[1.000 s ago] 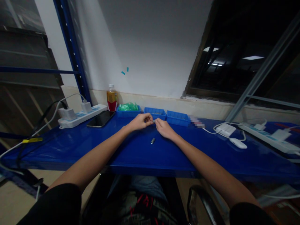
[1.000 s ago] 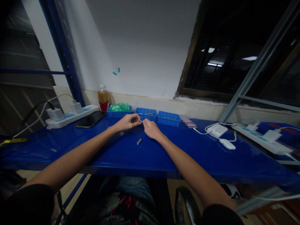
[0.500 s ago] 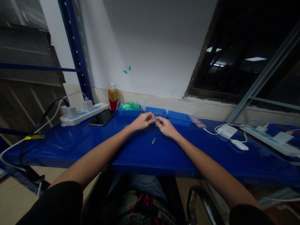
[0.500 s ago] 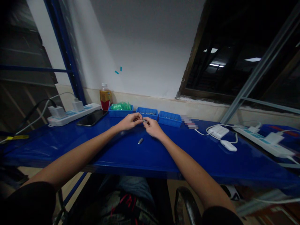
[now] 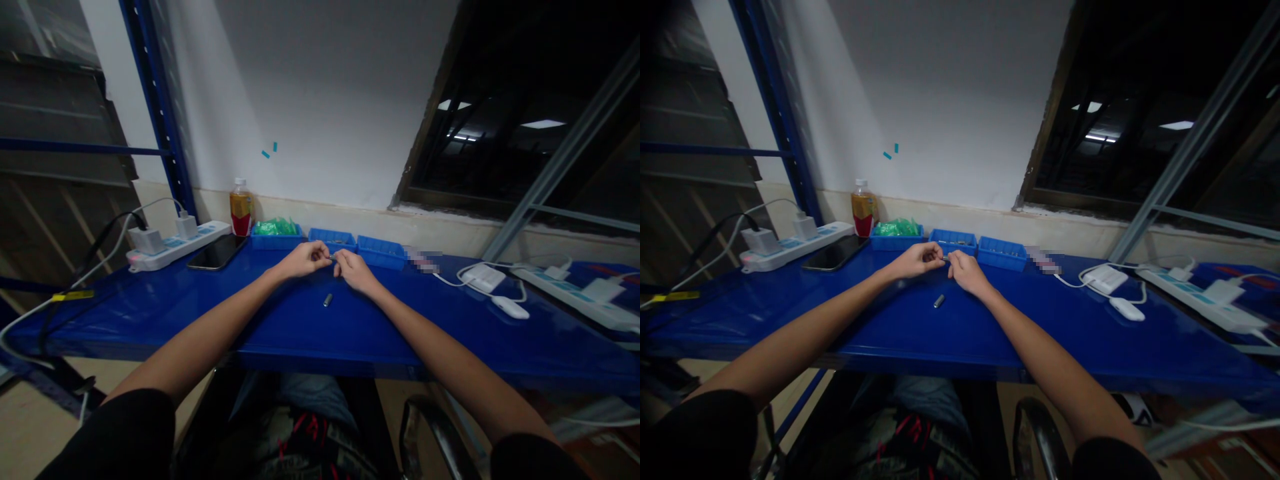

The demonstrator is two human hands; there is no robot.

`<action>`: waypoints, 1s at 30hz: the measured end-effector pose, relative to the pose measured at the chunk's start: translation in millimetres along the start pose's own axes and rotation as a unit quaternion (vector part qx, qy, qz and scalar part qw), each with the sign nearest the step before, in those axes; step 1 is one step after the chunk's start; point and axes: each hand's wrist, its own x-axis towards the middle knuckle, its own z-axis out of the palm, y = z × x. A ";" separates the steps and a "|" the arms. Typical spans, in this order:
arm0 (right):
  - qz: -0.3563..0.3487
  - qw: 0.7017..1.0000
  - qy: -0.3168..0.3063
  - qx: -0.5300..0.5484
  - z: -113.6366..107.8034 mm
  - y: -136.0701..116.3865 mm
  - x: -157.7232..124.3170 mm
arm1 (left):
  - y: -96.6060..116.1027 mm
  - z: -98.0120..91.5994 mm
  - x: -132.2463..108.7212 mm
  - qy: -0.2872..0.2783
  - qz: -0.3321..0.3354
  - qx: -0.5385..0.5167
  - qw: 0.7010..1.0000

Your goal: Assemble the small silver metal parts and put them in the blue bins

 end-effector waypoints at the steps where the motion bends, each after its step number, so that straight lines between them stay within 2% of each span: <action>1: 0.008 1.000 -0.002 -0.005 -0.2 -1.8 -0.3 | 0.7 0.0 -0.5 0.000 0.000 0.010 1.000; 11: 0.030 0.999 0.013 -0.019 -2.7 -11.6 0.5 | 10.6 -1.3 -4.0 -0.009 0.047 0.160 0.986; 16: -0.030 0.995 0.059 -0.072 -8.0 -12.9 -2.0 | 14.6 -3.4 -4.2 0.021 0.022 0.212 0.977; 23: -0.085 0.988 0.040 -0.125 -9.7 -17.4 -5.1 | 14.8 -3.2 -3.8 0.023 -0.007 0.221 0.975; 30: -0.037 0.977 0.043 -0.207 -5.4 -13.8 -4.5 | 15.3 -2.2 -3.6 -0.009 -0.007 0.215 0.977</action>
